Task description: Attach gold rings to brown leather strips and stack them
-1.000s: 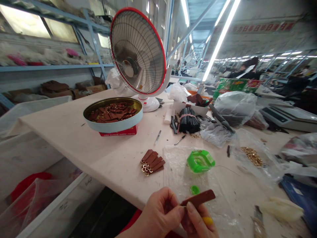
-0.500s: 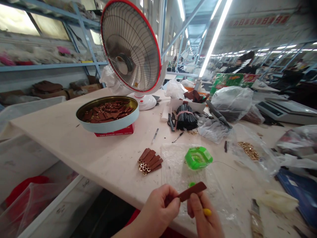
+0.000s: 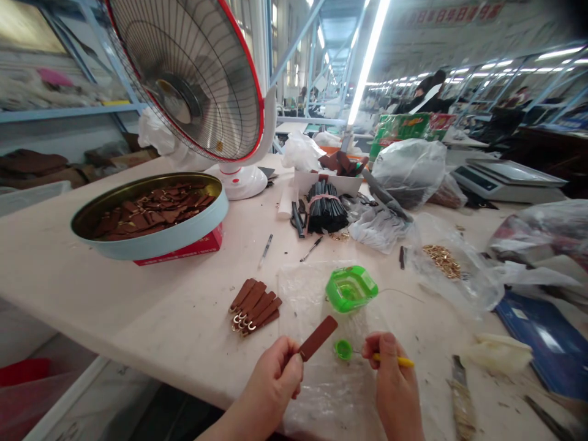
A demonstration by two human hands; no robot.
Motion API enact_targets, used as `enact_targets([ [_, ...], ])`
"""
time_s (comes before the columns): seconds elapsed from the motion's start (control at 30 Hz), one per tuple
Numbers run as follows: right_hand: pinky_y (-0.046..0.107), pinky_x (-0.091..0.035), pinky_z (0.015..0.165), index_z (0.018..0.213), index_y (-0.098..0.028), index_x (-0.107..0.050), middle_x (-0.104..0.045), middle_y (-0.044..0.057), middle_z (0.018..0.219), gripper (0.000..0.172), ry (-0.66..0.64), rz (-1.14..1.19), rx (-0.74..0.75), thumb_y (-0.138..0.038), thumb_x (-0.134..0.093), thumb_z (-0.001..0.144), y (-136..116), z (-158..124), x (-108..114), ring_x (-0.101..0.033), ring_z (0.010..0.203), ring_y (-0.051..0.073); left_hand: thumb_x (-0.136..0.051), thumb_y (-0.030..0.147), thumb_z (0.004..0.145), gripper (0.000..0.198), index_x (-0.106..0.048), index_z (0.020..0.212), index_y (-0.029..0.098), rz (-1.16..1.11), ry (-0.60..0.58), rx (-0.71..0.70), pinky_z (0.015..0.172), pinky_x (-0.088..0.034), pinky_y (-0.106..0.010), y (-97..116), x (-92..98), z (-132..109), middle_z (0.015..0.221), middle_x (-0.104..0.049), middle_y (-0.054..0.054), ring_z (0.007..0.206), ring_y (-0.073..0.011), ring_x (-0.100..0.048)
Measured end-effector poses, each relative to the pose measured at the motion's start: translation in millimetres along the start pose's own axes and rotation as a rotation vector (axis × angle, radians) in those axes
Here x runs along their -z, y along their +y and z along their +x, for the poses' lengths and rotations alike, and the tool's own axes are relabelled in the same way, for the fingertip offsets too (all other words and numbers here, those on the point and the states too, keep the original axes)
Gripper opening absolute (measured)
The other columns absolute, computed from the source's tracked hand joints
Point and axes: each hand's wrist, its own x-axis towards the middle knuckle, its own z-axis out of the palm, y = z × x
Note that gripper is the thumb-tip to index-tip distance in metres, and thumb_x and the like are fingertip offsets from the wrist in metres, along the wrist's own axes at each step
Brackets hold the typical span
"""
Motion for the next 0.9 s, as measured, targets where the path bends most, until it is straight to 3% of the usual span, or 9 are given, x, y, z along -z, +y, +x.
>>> enact_targets([
  [0.17,0.028,-0.033,0.054,0.069,-0.021,-0.054,-0.051,-0.002,0.059,0.043,0.021,0.015,-0.041,-0.057,-0.039,0.086,2,-2,6,-0.044,0.057,0.016,-0.044,0.036,0.071,0.019,-0.039,0.065,0.019,-0.072,0.015,0.048,0.049,-0.032,-0.022,-2,-3.1,4,0.051,-0.041,0.007,0.047,-0.0077,-0.039],
  [0.27,0.027,-0.031,0.051,0.063,-0.021,-0.053,-0.049,-0.003,0.056,0.042,0.019,0.212,-0.050,-0.054,-0.042,0.086,-19,-12,12,-0.040,0.054,0.015,-0.048,0.035,0.068,0.019,-0.043,0.067,0.017,-0.128,0.003,0.094,0.049,-0.034,-0.022,-2,-6.4,1,0.054,-0.048,0.005,0.047,-0.0078,-0.044],
  [0.4,0.026,-0.032,0.048,0.060,-0.021,-0.054,-0.046,-0.003,0.051,0.043,-0.166,0.560,-0.031,-0.052,-0.042,0.087,-57,-32,14,-0.039,0.051,0.013,-0.053,0.036,0.067,0.023,-0.047,0.072,0.015,-0.194,-0.070,0.117,0.049,-0.035,-0.021,4,-9.7,-13,0.056,-0.052,0.003,0.047,-0.0075,-0.046],
  [0.5,0.025,-0.031,0.048,0.064,-0.022,-0.056,-0.046,-0.004,0.051,0.038,-0.177,0.676,-0.026,-0.050,-0.046,0.087,-78,-47,7,-0.039,0.051,0.013,-0.055,0.038,0.068,0.025,-0.048,0.072,0.014,-0.233,-0.102,0.094,0.049,-0.034,-0.020,11,-9.5,-28,0.057,-0.053,0.003,0.047,-0.0061,-0.045],
  [0.67,0.025,-0.028,0.049,0.062,-0.022,-0.055,-0.044,-0.004,0.051,0.038,-0.141,0.699,-0.016,-0.047,-0.045,0.088,-94,-66,-3,-0.036,0.052,0.013,-0.058,0.038,0.068,0.025,-0.048,0.070,0.015,-0.271,-0.106,0.046,0.048,-0.035,-0.019,13,-7.4,-47,0.056,-0.052,0.004,0.046,-0.0056,-0.045],
  [0.9,0.026,-0.030,0.050,0.062,-0.022,-0.054,-0.043,-0.004,0.050,0.038,-0.150,0.659,0.043,-0.047,-0.043,0.089,-93,-74,2,-0.036,0.052,0.014,-0.055,0.034,0.072,0.020,-0.048,0.072,0.015,-0.277,-0.114,-0.020,0.047,-0.033,-0.018,7,-5.9,-56,0.056,-0.052,0.005,0.046,-0.0051,-0.043],
])
